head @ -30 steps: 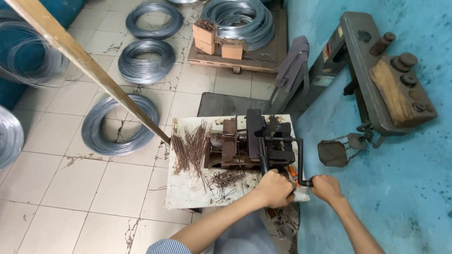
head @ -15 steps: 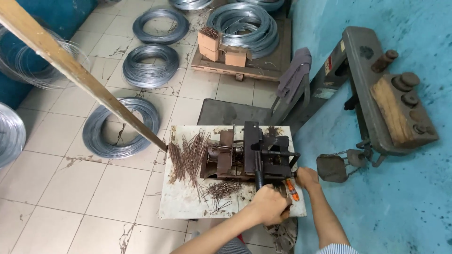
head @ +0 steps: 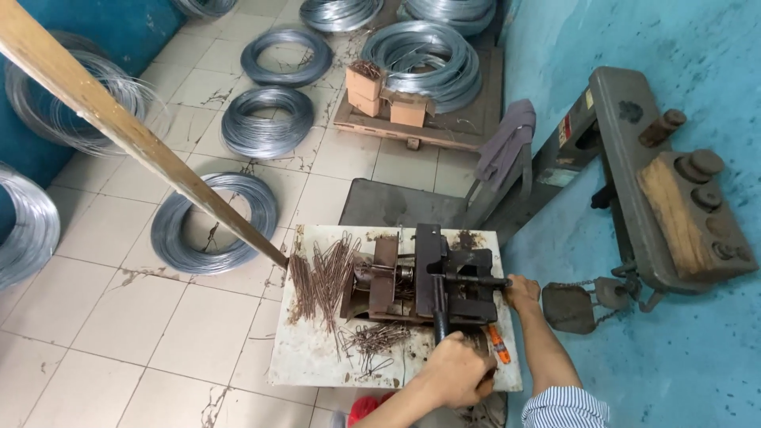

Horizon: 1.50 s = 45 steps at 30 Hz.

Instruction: Cutting bundles of thin metal wires into shorter pieces using a manual lever-operated cutting machine

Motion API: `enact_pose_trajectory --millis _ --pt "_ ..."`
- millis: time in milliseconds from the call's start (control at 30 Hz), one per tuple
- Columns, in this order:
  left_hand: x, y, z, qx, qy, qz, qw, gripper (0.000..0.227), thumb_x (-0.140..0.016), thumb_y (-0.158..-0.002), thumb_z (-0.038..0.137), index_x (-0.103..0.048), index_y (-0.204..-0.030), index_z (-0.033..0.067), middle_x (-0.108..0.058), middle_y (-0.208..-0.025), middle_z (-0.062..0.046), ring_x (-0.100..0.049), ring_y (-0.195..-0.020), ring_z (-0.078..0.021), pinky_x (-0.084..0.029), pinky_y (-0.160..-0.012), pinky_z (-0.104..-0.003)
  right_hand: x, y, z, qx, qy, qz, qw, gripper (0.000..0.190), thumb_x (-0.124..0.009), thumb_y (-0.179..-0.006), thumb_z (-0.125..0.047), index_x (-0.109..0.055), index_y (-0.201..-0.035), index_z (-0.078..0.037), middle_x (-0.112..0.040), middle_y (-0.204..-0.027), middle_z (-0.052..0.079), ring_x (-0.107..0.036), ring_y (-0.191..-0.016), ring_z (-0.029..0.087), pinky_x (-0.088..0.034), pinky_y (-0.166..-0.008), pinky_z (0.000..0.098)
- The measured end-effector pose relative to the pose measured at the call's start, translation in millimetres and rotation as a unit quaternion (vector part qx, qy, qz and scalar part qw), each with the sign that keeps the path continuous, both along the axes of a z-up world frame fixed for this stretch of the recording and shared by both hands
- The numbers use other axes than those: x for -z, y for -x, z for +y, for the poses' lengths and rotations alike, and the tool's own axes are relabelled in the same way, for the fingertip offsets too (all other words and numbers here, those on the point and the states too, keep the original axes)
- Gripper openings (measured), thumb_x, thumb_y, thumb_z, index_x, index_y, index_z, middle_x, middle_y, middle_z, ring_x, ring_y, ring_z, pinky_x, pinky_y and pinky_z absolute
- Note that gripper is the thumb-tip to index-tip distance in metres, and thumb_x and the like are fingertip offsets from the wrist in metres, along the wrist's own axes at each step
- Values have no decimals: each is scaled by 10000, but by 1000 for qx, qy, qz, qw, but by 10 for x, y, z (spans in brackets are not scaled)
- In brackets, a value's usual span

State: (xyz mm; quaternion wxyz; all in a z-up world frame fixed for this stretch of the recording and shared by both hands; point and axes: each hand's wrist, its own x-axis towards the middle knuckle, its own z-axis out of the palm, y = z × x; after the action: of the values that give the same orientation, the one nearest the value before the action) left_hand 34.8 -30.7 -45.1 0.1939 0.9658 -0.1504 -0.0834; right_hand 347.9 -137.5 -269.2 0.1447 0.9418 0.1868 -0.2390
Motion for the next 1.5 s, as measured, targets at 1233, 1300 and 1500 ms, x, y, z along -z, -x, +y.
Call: enact_pose_trajectory --millis 1233,1300,1500 --pt "75 44 11 -24 54 -24 998 265 -512 -911 314 -626 -819 93 -631 -556 -75 -620 -506 -252 -510 -687 -420 -1722 -533 309 -86 -291 -328 894 198 -701 -883 -161 -729 -1058 -73 -750 -952 216 -668 -961 428 -416 -896 467" --pt "80 56 15 -39 73 -34 996 356 -483 -917 320 -734 -1032 95 -600 -491 -44 -614 -486 -223 -521 -623 -386 -1782 -482 285 -91 -307 -358 877 167 -737 -876 -133 -740 -1031 -69 -747 -917 201 -681 -945 406 -408 -896 465" --pt "47 15 92 -31 89 -44 995 459 -436 -922 306 -720 -1199 75 -337 -374 24 -434 -349 -131 -367 -407 -305 -1872 -431 153 -136 -371 -421 816 95 -764 -862 -143 -720 -921 -82 -719 -829 122 -654 -864 352 -417 -901 441"
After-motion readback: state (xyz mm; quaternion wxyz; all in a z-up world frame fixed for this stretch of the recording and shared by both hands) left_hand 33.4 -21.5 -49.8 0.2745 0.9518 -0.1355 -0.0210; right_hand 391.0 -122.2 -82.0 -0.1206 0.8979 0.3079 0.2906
